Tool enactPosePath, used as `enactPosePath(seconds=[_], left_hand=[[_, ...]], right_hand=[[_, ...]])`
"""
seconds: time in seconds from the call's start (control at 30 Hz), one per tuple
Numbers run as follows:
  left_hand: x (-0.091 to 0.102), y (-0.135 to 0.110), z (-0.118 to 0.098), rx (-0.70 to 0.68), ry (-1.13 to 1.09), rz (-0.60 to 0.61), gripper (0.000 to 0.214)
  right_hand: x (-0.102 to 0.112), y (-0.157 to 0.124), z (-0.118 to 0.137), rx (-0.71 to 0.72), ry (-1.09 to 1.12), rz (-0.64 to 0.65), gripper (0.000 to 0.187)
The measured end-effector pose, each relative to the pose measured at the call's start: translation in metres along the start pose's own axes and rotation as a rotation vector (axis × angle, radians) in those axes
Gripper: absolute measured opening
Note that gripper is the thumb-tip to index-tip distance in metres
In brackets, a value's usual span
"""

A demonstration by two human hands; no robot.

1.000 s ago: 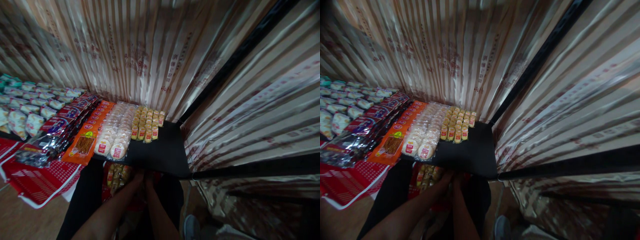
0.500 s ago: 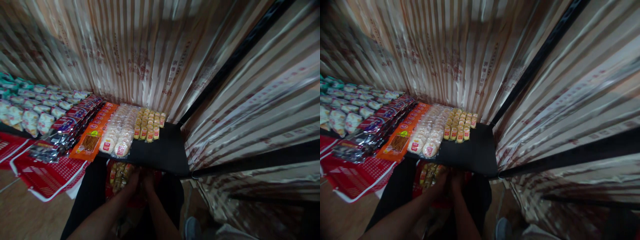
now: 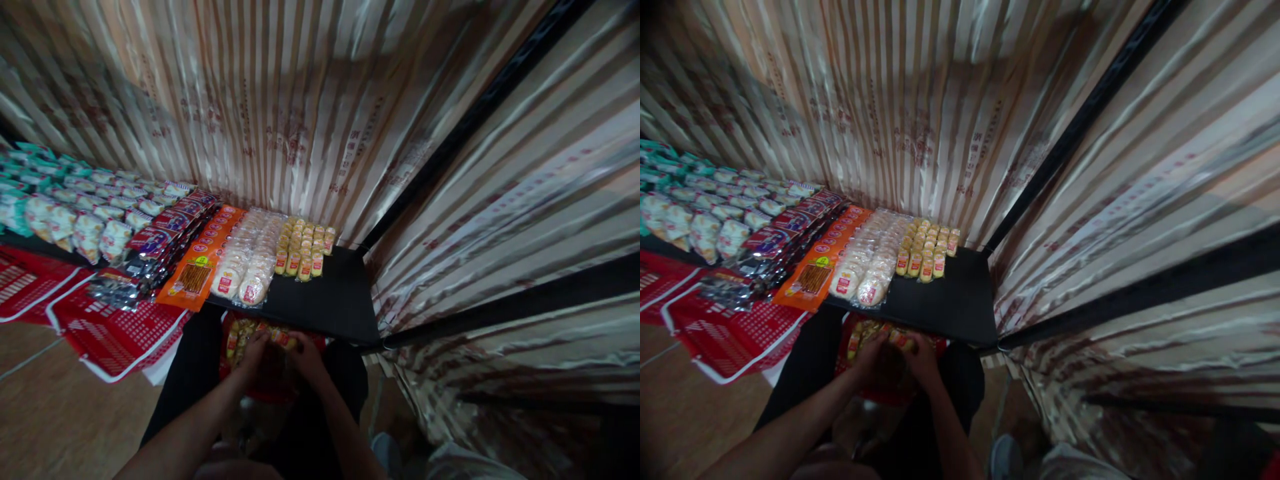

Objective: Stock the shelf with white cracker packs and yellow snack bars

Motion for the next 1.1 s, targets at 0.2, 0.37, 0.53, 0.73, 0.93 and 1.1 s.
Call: enactPosePath(seconds=[0.2,0.37,0.53,0.73,0.93,1.1], left_hand=[[-0.011,-0.021,-0.011,0.083,-0.216,0.151,0.037],[-0.006,-0.031,-0.046,0.014,-0.193,0.101,0.041],[-0.018,-0.039,-0.096,-0.193,0.057,0.087,0.035],[-0.055,-0.049,-0.152,-0.48,0.396,0.163,0.031],[-0.089,-0.044,-0.181,-0.548,0.447,0.22,0.035],[-0.114,-0.033,-0.189,-0.444,0.218,0.195,0.045]], right_hand=[[0.018,-0.01,0.057,0.156,0.033,0.063,0.037],[0.029,-0.016,0.08,0.161,0.066,0.051,0.036],[0.035,-0.011,0.074,0.103,0.219,0.026,0.029],[0.063,0.003,0.067,0.1,0.318,-0.139,0.029],[0.088,0.017,0.053,0.081,0.315,-0.223,0.036],[0.124,0.037,0.032,0.049,0.439,-0.456,0.041]])
Point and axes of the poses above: each hand's wrist, its own y-axis towards the middle knuckle, its own x-axis out of the back of the hand, z = x × y, the point moved 10 cm from there along y, towards the middle knuckle, and after that the axes turned 6 degrees about x, right-handed, at the moved point
